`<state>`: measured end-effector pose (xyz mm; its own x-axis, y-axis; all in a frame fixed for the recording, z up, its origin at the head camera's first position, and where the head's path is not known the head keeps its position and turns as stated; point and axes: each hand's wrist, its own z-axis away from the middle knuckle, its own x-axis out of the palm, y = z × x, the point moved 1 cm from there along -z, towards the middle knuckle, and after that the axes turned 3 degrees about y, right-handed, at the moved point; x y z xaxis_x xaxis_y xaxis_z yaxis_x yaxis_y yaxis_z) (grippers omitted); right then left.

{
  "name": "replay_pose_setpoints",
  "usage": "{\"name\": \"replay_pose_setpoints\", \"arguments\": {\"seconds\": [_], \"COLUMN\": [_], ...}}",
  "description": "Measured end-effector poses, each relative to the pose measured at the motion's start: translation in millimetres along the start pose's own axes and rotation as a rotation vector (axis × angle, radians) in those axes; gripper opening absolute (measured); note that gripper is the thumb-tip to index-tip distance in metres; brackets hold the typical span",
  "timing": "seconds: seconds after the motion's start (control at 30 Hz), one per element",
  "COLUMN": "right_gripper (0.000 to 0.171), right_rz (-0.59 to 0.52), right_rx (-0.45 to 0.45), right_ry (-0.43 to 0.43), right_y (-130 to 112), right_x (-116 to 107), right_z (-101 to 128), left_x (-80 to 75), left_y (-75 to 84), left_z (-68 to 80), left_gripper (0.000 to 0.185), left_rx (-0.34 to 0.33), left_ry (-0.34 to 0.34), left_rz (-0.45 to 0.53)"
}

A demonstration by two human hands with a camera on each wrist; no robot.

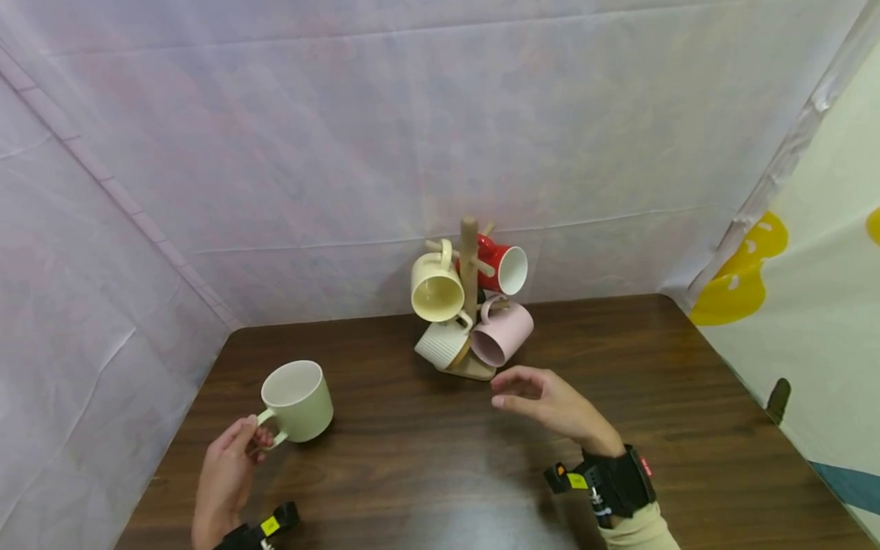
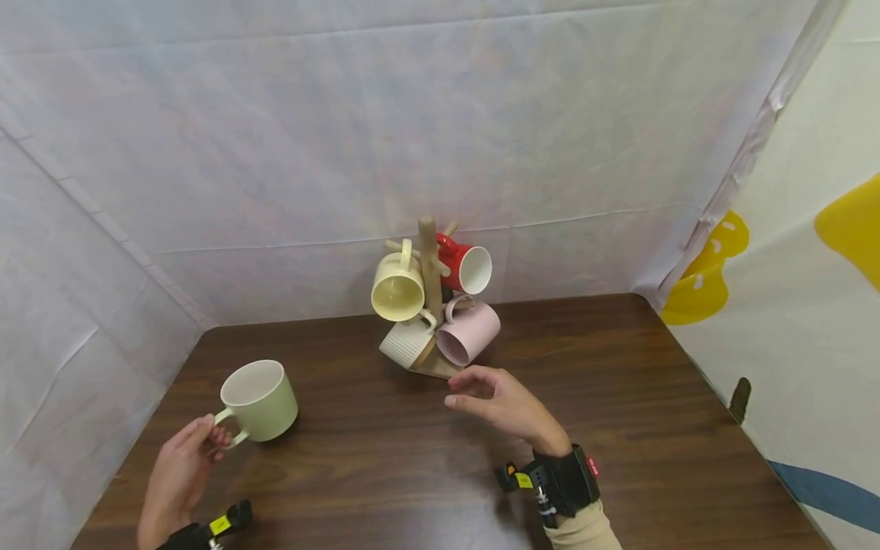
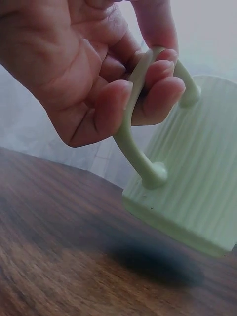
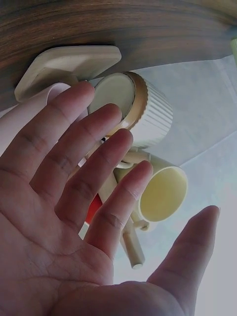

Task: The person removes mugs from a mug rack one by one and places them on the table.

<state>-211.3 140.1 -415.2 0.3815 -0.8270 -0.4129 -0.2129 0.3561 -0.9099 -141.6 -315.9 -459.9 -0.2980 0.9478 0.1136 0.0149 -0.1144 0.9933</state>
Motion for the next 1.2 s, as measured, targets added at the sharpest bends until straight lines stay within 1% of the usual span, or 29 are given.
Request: {"name": "replay_pose_setpoints", "arguments": {"seconds": [0.23,0.33,0.5,0.67,1.0,1.2], "right_gripper": [0.031,0.031,0.029,0.029,0.029,0.030], "right_rz": [-0.006,-0.010,-0.012,-0.016,-0.024,-0.019], "right_rx": [-0.001,0.003,-0.005,-0.018,-0.028,-0.027], "right_ry": [-0.004,-0.009,-0.004,-0.007,-0.011,-0.010], "right_y": [0.6,0.9,1.1,2.4,3.1,4.6], "right_x": [2.2,3.1,3.8,4.2,2.4,1.9], "right_z": [-1.3,-1.6,-2.2,-3.0,-2.9,-2.8], "left_x": [-3.8,-4.4,-6.0,-7.0,-8.4,-8.1], "left_y": [-1.9,-2.7,-3.9,-4.1,-4.6,-4.1], "left_z": [1.3,2.2,1.6,0.1,1.0,-0.6], "left_gripper": [0.036,0.036,0.037,0.037,0.037,0.037], "left_rx": [0.010,-0.001,-0.015,-0.047,-0.046,-0.048], "left_ry": [0.027,0.049,0.062,0.091,0.095,0.102], "left_rz": [-0.017,-0.028,-0.036,-0.060,-0.040,-0.045]}}
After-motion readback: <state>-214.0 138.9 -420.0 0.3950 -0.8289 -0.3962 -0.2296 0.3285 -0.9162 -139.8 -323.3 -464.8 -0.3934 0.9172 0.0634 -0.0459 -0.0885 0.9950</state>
